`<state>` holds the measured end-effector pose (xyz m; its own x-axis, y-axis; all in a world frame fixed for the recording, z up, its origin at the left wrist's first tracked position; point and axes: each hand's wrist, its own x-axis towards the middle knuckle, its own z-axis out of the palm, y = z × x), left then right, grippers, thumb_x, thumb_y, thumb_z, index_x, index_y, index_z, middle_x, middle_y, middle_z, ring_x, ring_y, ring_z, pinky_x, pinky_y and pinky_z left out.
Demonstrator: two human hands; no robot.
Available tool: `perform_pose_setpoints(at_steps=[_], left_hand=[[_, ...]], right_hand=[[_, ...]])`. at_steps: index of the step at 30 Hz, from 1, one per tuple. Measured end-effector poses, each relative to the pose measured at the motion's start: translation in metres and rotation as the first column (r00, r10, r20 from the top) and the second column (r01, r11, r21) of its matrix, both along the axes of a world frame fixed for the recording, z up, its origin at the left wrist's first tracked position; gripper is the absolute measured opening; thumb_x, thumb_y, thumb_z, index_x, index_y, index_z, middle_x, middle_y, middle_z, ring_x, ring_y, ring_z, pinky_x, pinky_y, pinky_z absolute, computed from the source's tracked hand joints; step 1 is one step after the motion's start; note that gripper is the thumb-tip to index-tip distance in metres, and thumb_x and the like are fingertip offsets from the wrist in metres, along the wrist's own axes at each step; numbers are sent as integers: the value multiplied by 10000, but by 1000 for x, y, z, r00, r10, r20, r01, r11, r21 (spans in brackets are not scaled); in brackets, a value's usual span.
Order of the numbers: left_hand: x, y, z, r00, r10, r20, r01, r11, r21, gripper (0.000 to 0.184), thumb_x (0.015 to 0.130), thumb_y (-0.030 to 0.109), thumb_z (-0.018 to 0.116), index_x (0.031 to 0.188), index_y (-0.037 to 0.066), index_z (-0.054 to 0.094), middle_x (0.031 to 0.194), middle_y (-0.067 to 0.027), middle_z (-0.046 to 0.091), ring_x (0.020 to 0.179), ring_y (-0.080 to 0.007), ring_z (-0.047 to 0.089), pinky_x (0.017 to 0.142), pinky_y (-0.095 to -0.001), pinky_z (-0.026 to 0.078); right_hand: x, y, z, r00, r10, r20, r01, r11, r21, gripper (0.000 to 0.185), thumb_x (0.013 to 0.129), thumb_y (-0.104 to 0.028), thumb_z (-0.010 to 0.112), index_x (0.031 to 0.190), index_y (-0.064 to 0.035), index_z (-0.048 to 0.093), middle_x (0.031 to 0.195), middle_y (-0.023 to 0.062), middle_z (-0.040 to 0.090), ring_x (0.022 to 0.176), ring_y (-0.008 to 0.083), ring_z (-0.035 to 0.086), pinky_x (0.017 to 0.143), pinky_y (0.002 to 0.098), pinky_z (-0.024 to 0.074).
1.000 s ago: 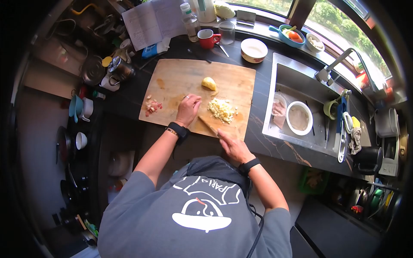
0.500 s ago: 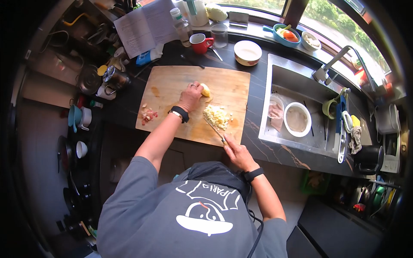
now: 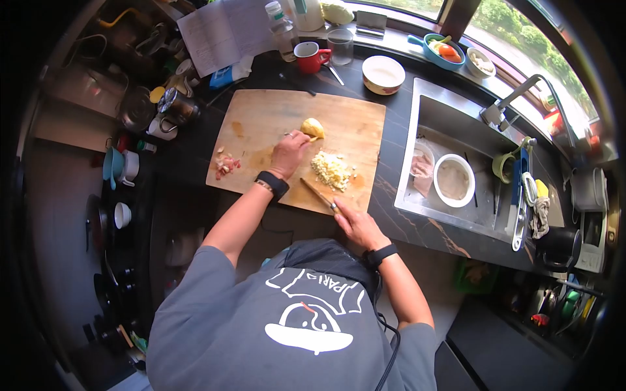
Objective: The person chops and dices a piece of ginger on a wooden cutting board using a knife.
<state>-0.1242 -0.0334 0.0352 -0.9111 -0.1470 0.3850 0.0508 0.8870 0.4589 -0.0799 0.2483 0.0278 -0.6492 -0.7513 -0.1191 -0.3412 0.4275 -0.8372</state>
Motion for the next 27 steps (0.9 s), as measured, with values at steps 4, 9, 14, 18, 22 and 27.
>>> perform_pose_setpoints(at_steps=[4, 9, 14, 18, 22, 27], left_hand=[[54, -12, 13, 986, -129, -104, 129, 992, -8, 90, 868, 59, 653, 956, 40, 654, 978, -121, 669, 868, -316, 666, 718, -393, 554], [93, -2, -23, 895, -446, -29, 444, 894, -60, 216, 842, 17, 620, 1043, 39, 695, 1117, -162, 687, 982, -315, 690, 812, -376, 578], [105, 6, -14, 953, -293, -76, 274, 942, -191, 297, 792, 48, 639, 1085, 64, 687, 1124, -110, 653, 988, -293, 634, 863, -368, 548], [120, 13, -34, 966, -257, 16, 258, 963, -77, 287, 798, 46, 648, 1082, 54, 682, 1116, -116, 649, 986, -303, 632, 845, -375, 544], [122, 26, -40, 976, -207, -74, 201, 977, -74, 239, 843, 37, 640, 1080, 24, 664, 1084, -127, 656, 963, -307, 642, 833, -379, 540], [118, 27, -42, 974, -205, -95, 198, 977, -76, 233, 847, 11, 627, 1078, 6, 657, 1091, -134, 655, 973, -312, 643, 849, -386, 535]], right_hand=[[-9, -1, 0, 991, -131, -4, 131, 991, 38, 459, 978, -265, 574, 1421, -166, 503, 870, 273, 670, 825, 463, 655, 742, 514, 521], [-5, -4, 14, 985, -168, 40, 171, 982, -84, 456, 984, -206, 589, 1428, -137, 511, 652, 228, 537, 554, 305, 586, 579, 354, 458], [-1, 1, 14, 996, -90, -17, 90, 996, -2, 460, 981, -172, 588, 1432, -128, 507, 840, 269, 633, 695, 358, 670, 670, 357, 511], [4, 2, 11, 990, -46, -130, 29, 991, -128, 456, 971, -179, 590, 1421, -173, 516, 1050, 205, 691, 865, 405, 683, 774, 445, 551], [5, 5, 15, 994, -13, -104, 5, 997, -78, 449, 975, -176, 583, 1419, -177, 520, 1114, 194, 686, 945, 398, 675, 810, 437, 549], [7, 1, 15, 994, 20, -107, -30, 996, -88, 457, 982, -174, 569, 1433, -180, 499, 1112, 196, 684, 967, 399, 668, 829, 444, 543]])
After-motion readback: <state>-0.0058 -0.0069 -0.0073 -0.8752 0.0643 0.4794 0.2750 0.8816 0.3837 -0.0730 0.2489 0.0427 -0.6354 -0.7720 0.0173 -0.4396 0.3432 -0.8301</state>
